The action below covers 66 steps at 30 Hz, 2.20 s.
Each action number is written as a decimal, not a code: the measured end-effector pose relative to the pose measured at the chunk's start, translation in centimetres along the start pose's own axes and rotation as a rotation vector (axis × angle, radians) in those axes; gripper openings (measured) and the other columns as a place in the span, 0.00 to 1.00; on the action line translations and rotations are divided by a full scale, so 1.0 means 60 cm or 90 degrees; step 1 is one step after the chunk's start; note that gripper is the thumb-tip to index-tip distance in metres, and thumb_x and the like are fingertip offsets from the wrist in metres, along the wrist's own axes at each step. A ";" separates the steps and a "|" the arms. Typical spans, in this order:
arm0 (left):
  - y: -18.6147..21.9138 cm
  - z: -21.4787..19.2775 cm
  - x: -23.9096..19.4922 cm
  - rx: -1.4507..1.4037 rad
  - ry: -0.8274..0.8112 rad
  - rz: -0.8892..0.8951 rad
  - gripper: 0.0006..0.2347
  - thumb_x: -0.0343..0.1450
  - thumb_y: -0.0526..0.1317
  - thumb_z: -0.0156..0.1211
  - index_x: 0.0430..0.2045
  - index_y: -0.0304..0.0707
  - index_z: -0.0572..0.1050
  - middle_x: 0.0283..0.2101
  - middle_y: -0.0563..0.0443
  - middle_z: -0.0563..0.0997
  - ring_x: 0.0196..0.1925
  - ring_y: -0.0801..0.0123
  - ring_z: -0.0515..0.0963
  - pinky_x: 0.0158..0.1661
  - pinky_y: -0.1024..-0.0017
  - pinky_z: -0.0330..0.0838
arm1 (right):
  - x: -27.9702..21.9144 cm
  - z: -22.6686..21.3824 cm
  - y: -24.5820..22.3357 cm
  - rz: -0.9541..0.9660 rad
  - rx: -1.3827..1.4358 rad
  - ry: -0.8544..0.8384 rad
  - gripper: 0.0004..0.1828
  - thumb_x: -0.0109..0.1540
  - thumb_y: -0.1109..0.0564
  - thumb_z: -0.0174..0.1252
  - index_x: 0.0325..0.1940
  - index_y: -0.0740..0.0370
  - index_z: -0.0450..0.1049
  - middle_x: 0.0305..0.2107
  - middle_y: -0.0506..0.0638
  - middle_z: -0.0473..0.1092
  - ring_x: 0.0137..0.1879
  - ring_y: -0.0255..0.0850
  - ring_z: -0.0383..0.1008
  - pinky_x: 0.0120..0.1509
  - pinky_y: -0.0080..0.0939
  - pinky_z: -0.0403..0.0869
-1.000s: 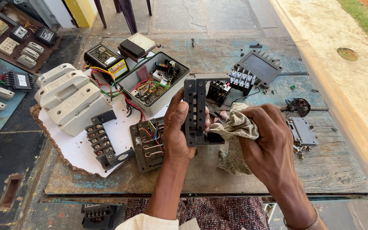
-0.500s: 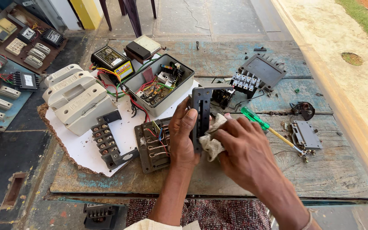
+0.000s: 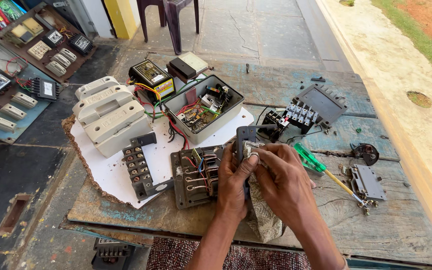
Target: The person cleans various electrical components and terminal blocks using a cloth and a screwdriver.
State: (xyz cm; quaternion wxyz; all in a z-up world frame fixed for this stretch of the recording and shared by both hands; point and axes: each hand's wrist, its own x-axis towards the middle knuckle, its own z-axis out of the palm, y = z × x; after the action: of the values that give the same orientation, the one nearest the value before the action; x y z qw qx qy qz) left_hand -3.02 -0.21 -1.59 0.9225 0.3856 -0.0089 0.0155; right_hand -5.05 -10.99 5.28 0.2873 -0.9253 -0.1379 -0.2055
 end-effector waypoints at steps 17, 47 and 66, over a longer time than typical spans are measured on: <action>0.089 -0.034 0.012 0.242 0.102 0.090 0.15 0.69 0.33 0.60 0.50 0.32 0.72 0.28 0.57 0.68 0.27 0.77 0.67 0.26 0.77 0.64 | 0.272 -0.007 0.022 -0.111 -0.073 -0.231 0.10 0.66 0.55 0.58 0.48 0.53 0.82 0.42 0.49 0.77 0.43 0.42 0.78 0.50 0.45 0.76; 0.152 -0.151 0.043 0.067 0.135 0.071 0.20 0.69 0.32 0.60 0.57 0.30 0.69 0.41 0.46 0.82 0.41 0.73 0.79 0.45 0.72 0.75 | 0.411 0.189 -0.013 -0.343 -0.434 -0.762 0.20 0.63 0.56 0.60 0.59 0.41 0.75 0.28 0.43 0.77 0.28 0.41 0.74 0.31 0.42 0.76; 0.145 -0.089 0.034 0.045 0.125 0.091 0.17 0.69 0.33 0.63 0.53 0.29 0.72 0.38 0.49 0.83 0.38 0.74 0.80 0.40 0.74 0.77 | 0.242 -0.020 0.034 0.092 0.859 -0.167 0.13 0.62 0.51 0.63 0.43 0.62 0.74 0.37 0.55 0.75 0.44 0.42 0.78 0.52 0.41 0.79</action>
State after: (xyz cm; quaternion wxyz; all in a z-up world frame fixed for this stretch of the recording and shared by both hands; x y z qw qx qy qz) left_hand -1.27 9.76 0.92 0.9013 0.4131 0.0543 0.1189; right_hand 8.10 -11.36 11.90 0.7940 -0.5686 -0.2071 0.0585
